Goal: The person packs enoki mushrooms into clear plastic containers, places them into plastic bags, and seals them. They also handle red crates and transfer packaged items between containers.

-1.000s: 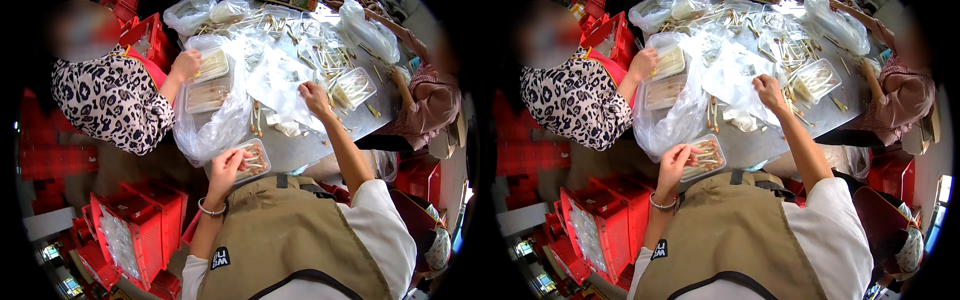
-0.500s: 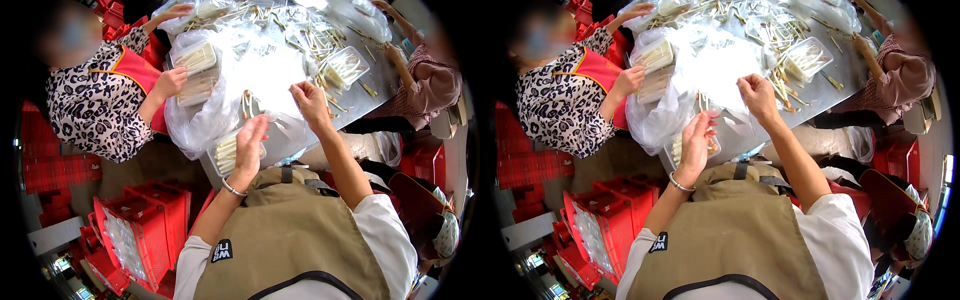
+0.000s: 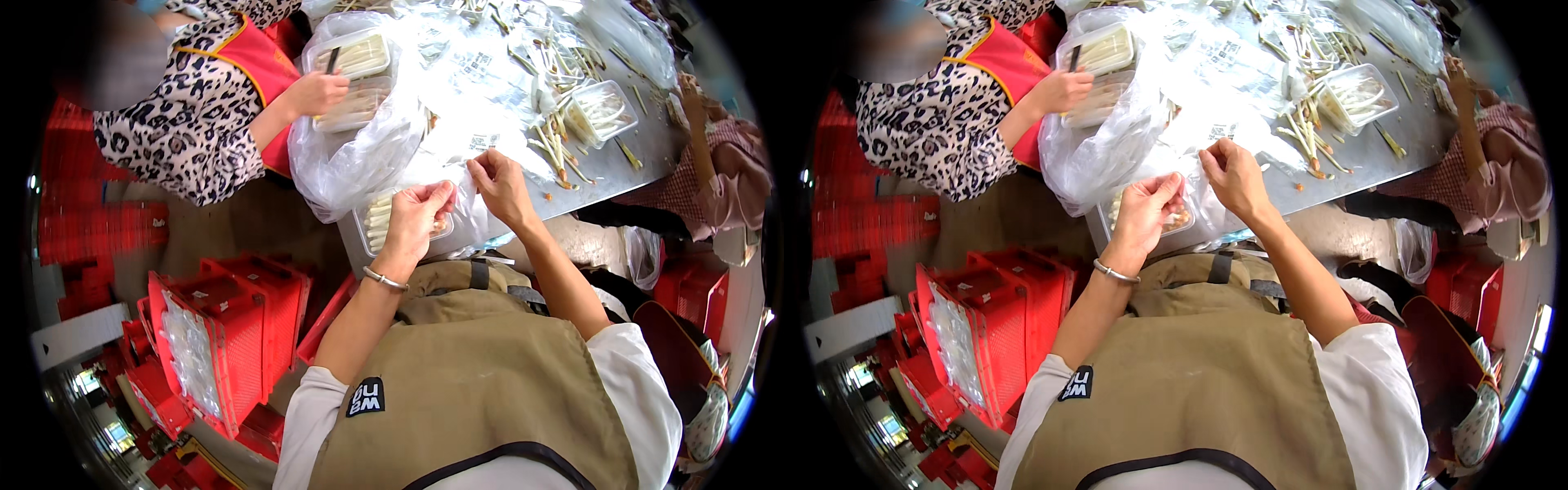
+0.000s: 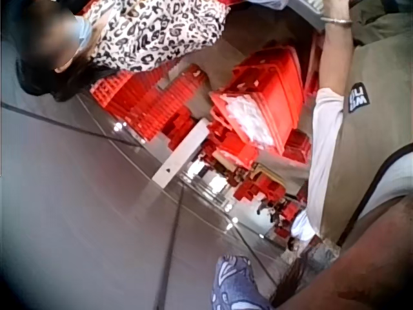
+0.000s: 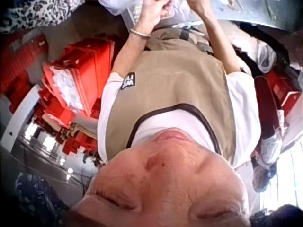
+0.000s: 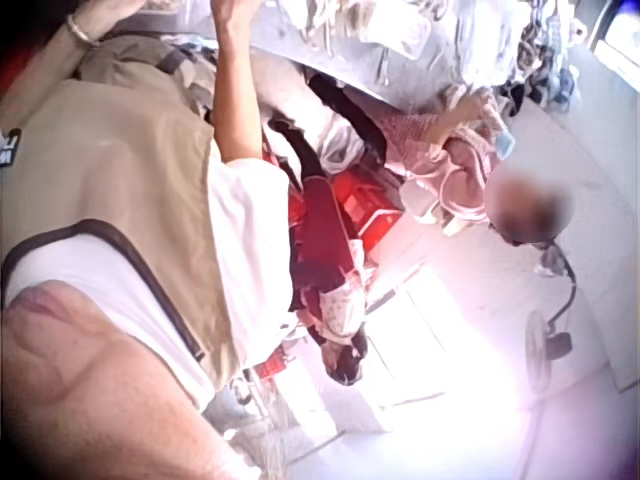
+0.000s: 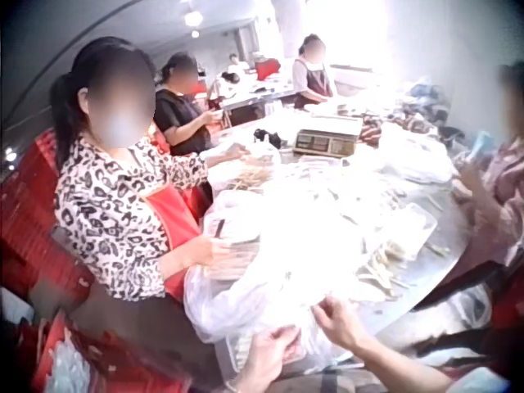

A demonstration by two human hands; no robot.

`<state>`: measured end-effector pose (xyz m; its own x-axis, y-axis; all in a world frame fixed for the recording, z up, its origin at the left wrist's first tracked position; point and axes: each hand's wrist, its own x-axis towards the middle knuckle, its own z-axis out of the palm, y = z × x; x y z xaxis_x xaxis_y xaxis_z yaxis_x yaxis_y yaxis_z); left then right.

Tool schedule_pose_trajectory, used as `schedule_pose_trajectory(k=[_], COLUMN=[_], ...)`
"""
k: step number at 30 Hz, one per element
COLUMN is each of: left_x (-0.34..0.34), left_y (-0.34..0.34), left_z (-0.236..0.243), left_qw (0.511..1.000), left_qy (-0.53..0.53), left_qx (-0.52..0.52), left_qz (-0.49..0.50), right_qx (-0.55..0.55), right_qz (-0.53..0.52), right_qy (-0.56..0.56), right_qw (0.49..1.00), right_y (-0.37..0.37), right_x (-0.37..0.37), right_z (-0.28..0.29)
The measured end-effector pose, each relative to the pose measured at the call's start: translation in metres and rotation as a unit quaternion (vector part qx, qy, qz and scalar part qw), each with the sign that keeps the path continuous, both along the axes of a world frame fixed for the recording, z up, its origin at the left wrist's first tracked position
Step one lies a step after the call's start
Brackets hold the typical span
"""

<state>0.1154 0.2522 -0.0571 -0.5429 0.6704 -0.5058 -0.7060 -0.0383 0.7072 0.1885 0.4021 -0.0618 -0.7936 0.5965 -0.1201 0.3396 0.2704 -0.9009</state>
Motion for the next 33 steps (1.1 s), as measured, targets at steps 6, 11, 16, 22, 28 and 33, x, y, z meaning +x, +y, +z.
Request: schedule_pose_trajectory(k=[6, 11, 16, 22, 28, 33], left_x=[-0.002, -0.003, -0.004, -0.009, -0.016, -0.019], left_y=[-0.014, -0.021, -0.025, -0.026, -0.04, -0.033], left_z=[0.008, 0.01, 0.01, 0.028, 0.022, 0.036], left_qw=[0.986, 0.974, 0.957, 0.927, 0.989, 0.995], left_qy=[0.132, 0.191, 0.24, 0.298, 0.085, 0.033], left_qx=[-0.106, -0.119, -0.153, -0.149, -0.001, 0.04], left_qz=[0.006, -0.005, -0.056, -0.173, -0.12, -0.088], right_qx=[-0.039, 0.06, 0.036, -0.143, -0.328, -0.197], right_qz=[0.049, 0.042, 0.2, 0.285, 0.17, 0.104], right_qy=[-0.043, -0.007, -0.069, -0.046, -0.027, -0.03], right_qw=[0.997, 0.997, 0.977, 0.947, 0.929, 0.974], right_y=[-0.015, -0.034, -0.04, -0.024, -0.033, -0.037], right_x=[0.0, -0.001, -0.002, -0.005, -0.001, 0.002], right_z=[0.011, 0.021, 0.054, 0.035, 0.04, 0.041])
